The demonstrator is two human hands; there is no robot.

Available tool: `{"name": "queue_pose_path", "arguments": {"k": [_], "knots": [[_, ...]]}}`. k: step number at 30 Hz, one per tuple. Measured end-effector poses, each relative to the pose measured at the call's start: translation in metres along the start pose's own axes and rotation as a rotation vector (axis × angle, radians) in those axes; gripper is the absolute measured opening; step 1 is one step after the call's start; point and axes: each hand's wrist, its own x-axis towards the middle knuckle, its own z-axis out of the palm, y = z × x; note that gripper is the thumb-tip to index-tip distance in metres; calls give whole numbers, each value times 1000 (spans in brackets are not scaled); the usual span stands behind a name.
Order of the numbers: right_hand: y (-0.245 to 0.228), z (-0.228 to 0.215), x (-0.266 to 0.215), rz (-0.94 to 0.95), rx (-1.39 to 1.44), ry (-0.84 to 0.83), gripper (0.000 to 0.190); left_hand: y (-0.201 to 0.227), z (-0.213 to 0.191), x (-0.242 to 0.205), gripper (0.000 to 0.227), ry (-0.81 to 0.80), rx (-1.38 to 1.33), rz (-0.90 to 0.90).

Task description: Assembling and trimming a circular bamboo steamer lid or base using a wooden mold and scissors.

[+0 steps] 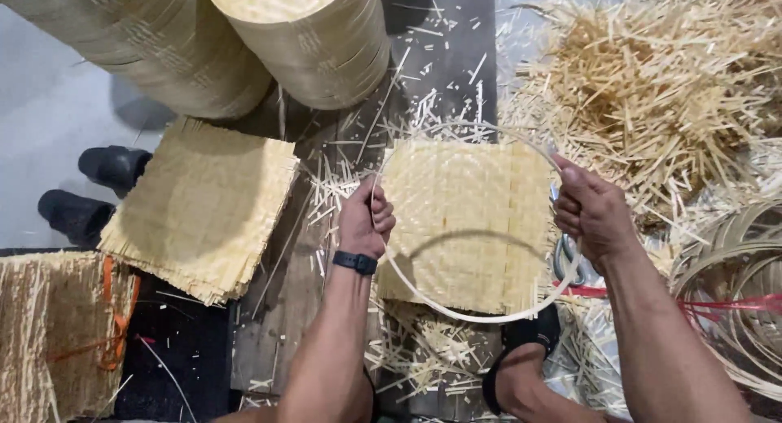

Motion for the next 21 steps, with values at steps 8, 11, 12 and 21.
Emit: {"name": "queue_pose_path", "arguments": {"k": [8,11,12,21], "knots": [[35,-11,5,-92,-107,162,51,-12,-12,-2,29,20,-165,40],[60,-22,9,-66,-92,176,50,-18,-24,3,27,102,-171,74],[67,-27,11,-61,-86,169,50,-20,-27,6,25,151,-160,99],[148,-63,32,-127,-662,361,38,-53,-92,43,30,512,1297,505]]}}
